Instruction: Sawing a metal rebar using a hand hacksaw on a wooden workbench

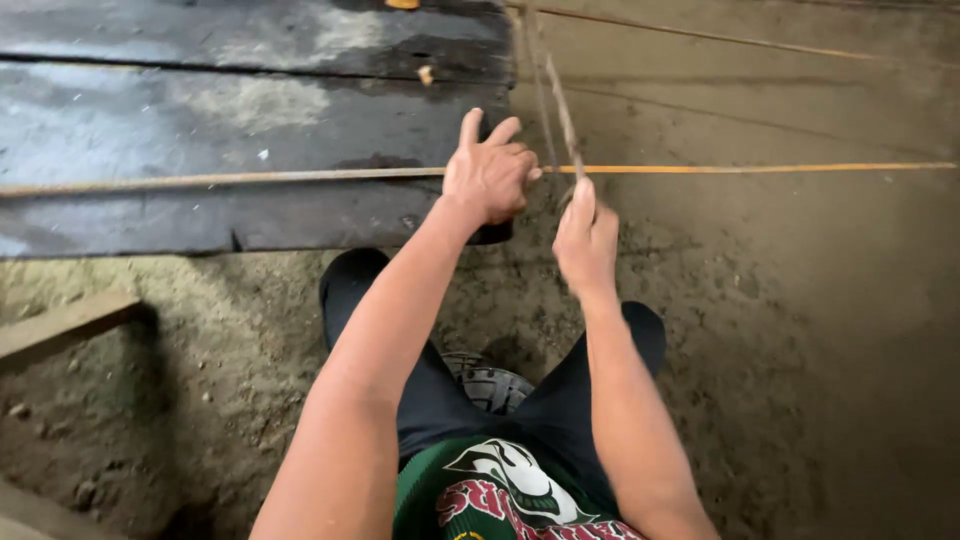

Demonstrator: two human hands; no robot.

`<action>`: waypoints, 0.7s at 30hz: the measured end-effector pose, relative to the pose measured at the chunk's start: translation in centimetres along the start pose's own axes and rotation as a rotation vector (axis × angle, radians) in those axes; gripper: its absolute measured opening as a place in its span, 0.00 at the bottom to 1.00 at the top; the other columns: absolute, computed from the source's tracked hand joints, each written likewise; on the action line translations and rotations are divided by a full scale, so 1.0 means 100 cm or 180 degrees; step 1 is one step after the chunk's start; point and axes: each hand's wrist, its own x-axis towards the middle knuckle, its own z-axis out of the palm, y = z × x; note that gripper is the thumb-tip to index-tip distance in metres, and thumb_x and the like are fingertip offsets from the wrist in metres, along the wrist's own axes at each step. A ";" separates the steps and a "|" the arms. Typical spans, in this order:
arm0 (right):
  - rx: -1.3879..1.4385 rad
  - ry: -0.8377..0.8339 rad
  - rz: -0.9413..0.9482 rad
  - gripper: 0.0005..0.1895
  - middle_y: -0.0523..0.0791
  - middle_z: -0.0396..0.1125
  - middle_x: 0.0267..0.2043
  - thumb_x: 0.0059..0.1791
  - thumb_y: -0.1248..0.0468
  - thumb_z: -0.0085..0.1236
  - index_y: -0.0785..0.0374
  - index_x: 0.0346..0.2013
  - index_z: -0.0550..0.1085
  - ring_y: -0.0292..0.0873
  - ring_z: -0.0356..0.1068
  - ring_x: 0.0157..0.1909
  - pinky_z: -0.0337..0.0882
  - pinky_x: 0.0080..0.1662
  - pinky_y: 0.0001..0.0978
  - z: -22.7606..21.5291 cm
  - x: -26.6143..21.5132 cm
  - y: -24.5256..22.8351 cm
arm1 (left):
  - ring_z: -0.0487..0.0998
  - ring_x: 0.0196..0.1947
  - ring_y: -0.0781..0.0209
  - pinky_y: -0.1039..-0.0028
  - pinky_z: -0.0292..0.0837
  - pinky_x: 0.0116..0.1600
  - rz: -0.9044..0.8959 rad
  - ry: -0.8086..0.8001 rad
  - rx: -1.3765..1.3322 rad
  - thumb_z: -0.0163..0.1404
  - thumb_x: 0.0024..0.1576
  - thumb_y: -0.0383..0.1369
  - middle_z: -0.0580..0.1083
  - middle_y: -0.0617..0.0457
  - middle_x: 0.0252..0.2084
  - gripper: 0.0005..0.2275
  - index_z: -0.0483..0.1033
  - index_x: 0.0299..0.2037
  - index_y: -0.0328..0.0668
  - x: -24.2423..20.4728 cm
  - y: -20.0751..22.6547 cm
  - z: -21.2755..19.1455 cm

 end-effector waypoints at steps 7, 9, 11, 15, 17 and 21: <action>0.1857 -0.0032 0.1007 0.29 0.42 0.53 0.11 0.61 0.59 0.38 0.57 0.13 0.59 0.39 0.53 0.11 0.57 0.18 0.25 -0.074 -0.150 0.024 | 0.58 0.71 0.62 0.34 0.37 0.72 -0.0043 -0.0174 -0.0070 0.35 0.68 0.48 0.78 0.61 0.47 0.17 0.79 0.46 0.59 -0.001 -0.001 0.002; 0.1048 -0.0093 0.0505 0.31 0.44 0.47 0.10 0.62 0.60 0.30 0.60 0.12 0.56 0.40 0.48 0.11 0.56 0.16 0.25 -0.079 -0.159 0.004 | 0.58 0.71 0.61 0.34 0.37 0.71 -0.0027 -0.0202 -0.0056 0.35 0.68 0.48 0.78 0.61 0.47 0.17 0.79 0.46 0.59 -0.001 0.001 0.002; 0.1037 -0.0103 0.0554 0.31 0.44 0.47 0.11 0.62 0.60 0.30 0.60 0.14 0.56 0.38 0.48 0.13 0.56 0.19 0.24 -0.075 -0.150 -0.003 | 0.59 0.68 0.63 0.37 0.41 0.70 -0.0118 -0.0102 0.0013 0.36 0.67 0.46 0.77 0.61 0.43 0.15 0.79 0.44 0.59 0.001 0.001 -0.002; -0.4624 -0.1007 -0.0927 0.10 0.43 0.70 0.55 0.53 0.59 0.54 0.57 0.43 0.80 0.39 0.71 0.24 0.71 0.29 0.30 -0.021 -0.048 0.064 | 0.63 0.68 0.60 0.39 0.42 0.67 0.0105 -0.0337 -0.0007 0.39 0.59 0.36 0.81 0.58 0.46 0.15 0.82 0.46 0.52 -0.001 0.001 -0.026; -0.0298 0.0001 0.0145 0.27 0.41 0.50 0.17 0.60 0.47 0.34 0.56 0.20 0.54 0.38 0.51 0.24 0.54 0.30 0.44 -0.003 -0.019 -0.001 | 0.68 0.58 0.60 0.35 0.48 0.66 0.0192 0.0451 0.0042 0.47 0.54 0.39 0.80 0.61 0.35 0.10 0.84 0.37 0.57 -0.003 -0.002 -0.011; 0.0106 -0.0093 0.0272 0.33 0.42 0.57 0.12 0.59 0.46 0.33 0.58 0.13 0.60 0.40 0.59 0.17 0.62 0.28 0.39 -0.012 -0.054 -0.003 | 0.64 0.64 0.59 0.34 0.45 0.67 0.0160 -0.0250 -0.0038 0.42 0.62 0.40 0.81 0.59 0.41 0.12 0.81 0.42 0.53 0.001 0.000 -0.037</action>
